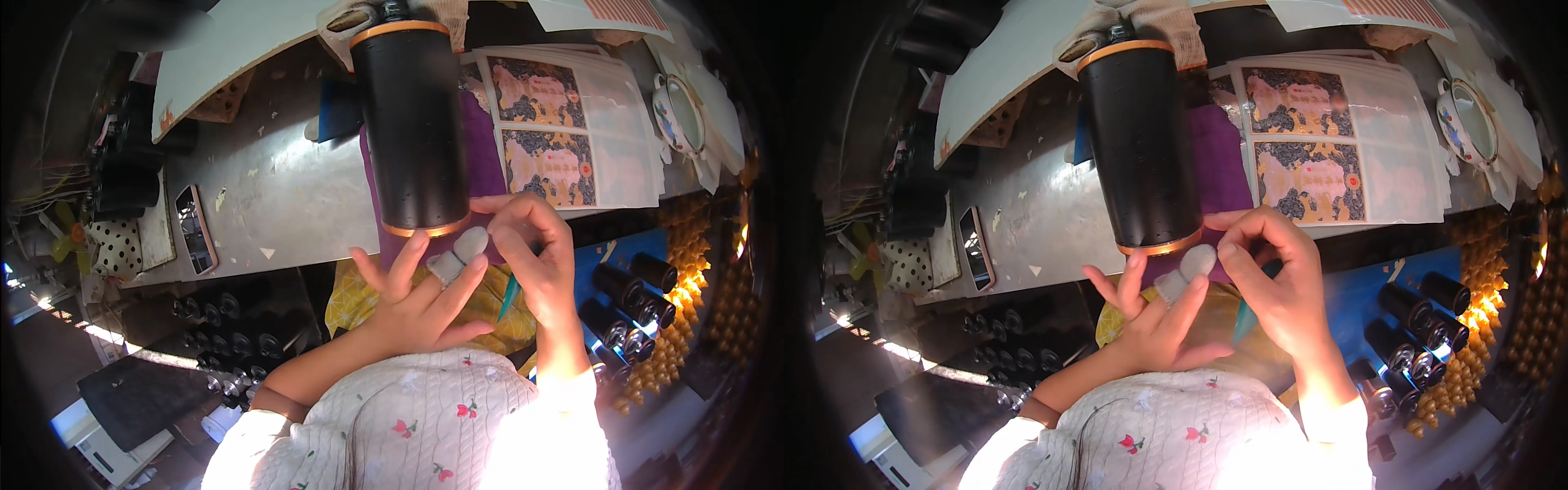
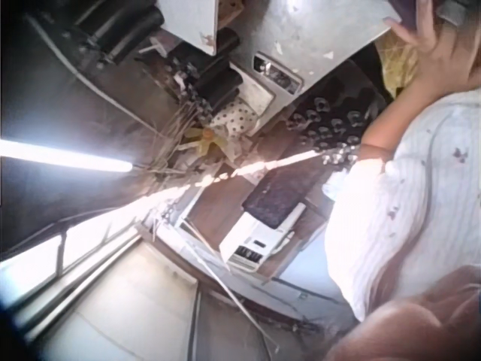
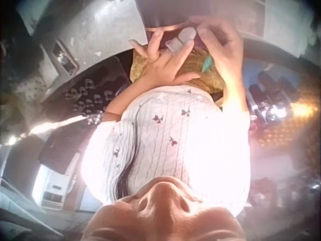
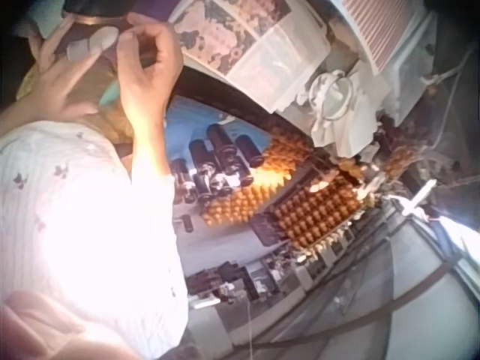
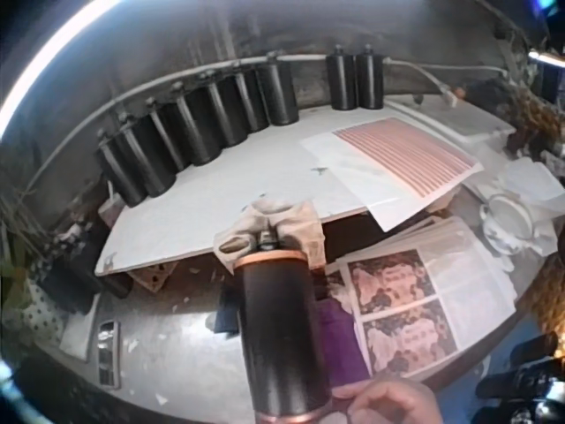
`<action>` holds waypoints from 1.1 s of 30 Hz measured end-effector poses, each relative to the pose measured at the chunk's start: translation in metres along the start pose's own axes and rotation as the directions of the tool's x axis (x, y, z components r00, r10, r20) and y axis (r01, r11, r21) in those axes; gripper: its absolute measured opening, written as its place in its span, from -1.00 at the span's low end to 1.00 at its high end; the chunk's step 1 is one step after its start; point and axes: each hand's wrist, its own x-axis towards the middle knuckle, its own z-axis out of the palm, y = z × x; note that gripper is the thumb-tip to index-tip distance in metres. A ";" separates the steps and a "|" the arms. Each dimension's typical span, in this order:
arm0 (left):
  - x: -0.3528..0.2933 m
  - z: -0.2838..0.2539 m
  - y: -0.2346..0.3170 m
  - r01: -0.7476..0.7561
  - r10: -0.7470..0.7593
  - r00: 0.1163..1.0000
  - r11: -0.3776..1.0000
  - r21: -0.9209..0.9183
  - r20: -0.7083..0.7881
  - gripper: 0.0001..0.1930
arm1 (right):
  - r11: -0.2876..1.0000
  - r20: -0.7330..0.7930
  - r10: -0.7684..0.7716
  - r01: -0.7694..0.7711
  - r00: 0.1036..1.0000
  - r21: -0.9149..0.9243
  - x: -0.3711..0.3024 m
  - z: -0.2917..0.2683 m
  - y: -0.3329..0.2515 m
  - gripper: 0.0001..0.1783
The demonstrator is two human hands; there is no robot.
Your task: The person cleans a black cylindrical container with a green sponge, then applies an orange label around its body. They smooth the label, trim the excess, and place the container on a nearby shelf before repeating the process with another container.
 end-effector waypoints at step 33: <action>0.041 0.005 -0.072 0.287 -0.298 0.954 0.936 -0.203 -0.023 0.12 | 0.573 0.045 -0.613 0.483 0.789 -0.662 -0.024 0.029 0.037 -0.27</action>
